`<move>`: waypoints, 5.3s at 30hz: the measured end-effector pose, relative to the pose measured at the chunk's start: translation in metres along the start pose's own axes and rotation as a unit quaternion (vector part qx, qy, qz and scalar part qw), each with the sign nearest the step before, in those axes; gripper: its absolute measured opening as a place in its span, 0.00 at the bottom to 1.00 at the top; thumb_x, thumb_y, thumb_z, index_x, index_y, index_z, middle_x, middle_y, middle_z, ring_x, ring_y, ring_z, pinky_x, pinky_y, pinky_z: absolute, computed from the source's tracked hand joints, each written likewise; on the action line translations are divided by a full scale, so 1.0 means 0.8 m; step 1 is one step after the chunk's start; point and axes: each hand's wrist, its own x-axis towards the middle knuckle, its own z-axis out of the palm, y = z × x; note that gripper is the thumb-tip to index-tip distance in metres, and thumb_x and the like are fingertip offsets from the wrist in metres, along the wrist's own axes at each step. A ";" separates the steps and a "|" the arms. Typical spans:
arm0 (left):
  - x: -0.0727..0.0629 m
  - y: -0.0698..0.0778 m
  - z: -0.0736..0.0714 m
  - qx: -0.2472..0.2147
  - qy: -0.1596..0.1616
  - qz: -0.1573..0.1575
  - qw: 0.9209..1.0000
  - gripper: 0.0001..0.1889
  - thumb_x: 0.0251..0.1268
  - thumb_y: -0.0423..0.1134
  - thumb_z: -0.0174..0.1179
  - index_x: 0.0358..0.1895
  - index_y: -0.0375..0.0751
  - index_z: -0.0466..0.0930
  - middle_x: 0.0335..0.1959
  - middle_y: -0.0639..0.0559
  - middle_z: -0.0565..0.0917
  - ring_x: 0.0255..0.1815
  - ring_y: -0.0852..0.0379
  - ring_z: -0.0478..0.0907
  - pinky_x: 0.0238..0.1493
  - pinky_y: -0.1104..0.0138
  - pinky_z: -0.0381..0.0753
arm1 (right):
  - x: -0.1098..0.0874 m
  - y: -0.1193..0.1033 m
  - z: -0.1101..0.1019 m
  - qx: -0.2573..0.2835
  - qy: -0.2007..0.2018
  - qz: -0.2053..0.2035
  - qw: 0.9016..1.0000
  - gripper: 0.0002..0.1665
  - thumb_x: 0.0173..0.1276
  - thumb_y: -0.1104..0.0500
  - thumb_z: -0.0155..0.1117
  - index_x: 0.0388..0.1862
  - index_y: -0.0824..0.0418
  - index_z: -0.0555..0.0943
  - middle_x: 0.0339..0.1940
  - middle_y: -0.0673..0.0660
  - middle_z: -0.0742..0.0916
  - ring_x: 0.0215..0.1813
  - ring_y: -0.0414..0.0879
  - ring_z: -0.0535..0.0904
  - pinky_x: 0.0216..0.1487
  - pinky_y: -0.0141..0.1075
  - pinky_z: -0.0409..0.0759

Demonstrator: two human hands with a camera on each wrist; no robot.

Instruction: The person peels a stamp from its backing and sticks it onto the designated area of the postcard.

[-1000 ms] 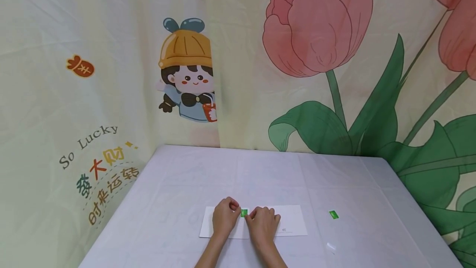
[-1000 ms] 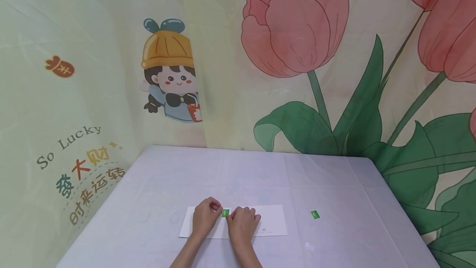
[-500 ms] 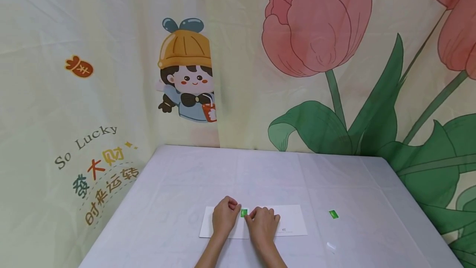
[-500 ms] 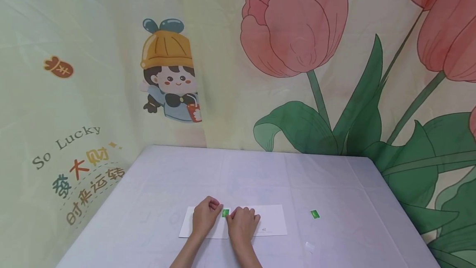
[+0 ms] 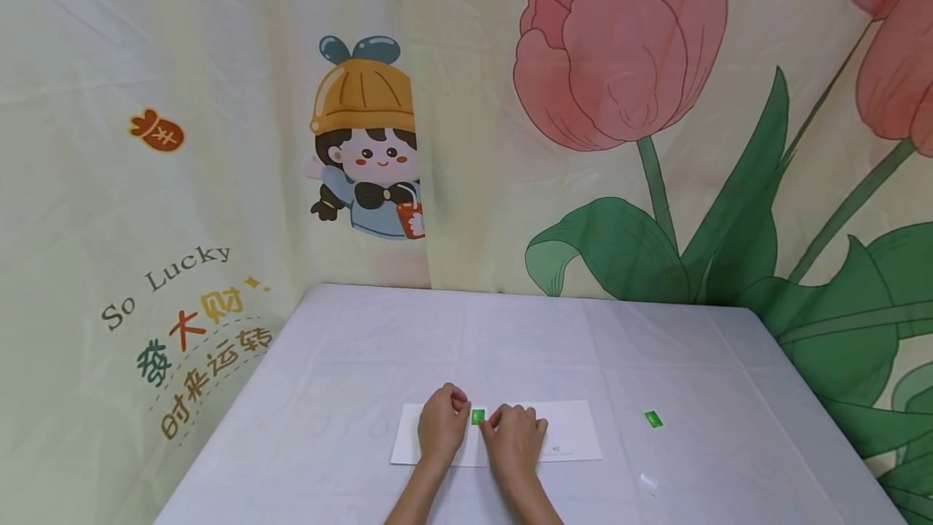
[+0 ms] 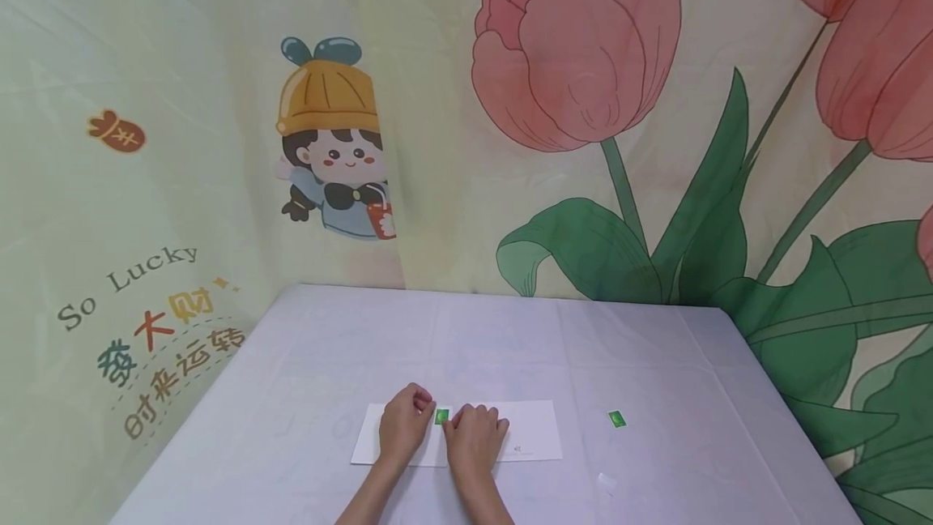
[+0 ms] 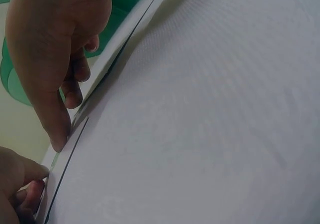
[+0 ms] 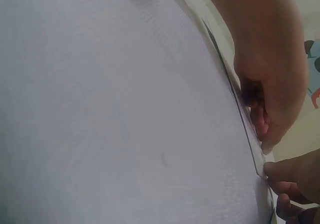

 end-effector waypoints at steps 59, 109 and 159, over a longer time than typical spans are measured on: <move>-0.059 -0.052 -0.057 0.166 -0.052 0.097 0.980 0.27 0.58 0.47 0.61 0.57 0.31 0.72 0.61 0.31 0.66 0.65 0.35 0.59 0.60 0.45 0.58 | -0.043 -0.016 0.022 -0.175 -0.093 -0.145 0.969 0.41 0.67 0.32 0.39 0.66 0.59 0.67 0.67 0.61 0.68 0.71 0.57 0.54 0.62 0.65 0.35; -0.073 -0.001 -0.020 0.104 0.057 0.226 0.967 0.12 0.48 0.37 0.65 0.39 0.40 0.81 0.51 0.40 0.73 0.57 0.43 0.70 0.54 0.55 0.70 | 0.018 0.103 -0.111 0.080 0.023 -0.042 0.996 0.04 0.58 0.61 0.67 0.34 0.58 0.84 0.33 0.53 0.87 0.44 0.53 0.82 0.47 0.49 0.75; -0.115 0.049 0.049 0.169 -0.103 0.361 0.911 0.21 0.63 0.52 0.53 0.56 0.49 0.76 0.60 0.46 0.72 0.62 0.49 0.68 0.58 0.59 0.67 | 0.041 0.269 -0.129 0.046 -0.029 0.091 0.994 0.24 0.55 0.77 0.60 0.50 0.60 0.80 0.56 0.62 0.78 0.61 0.61 0.69 0.56 0.53 0.68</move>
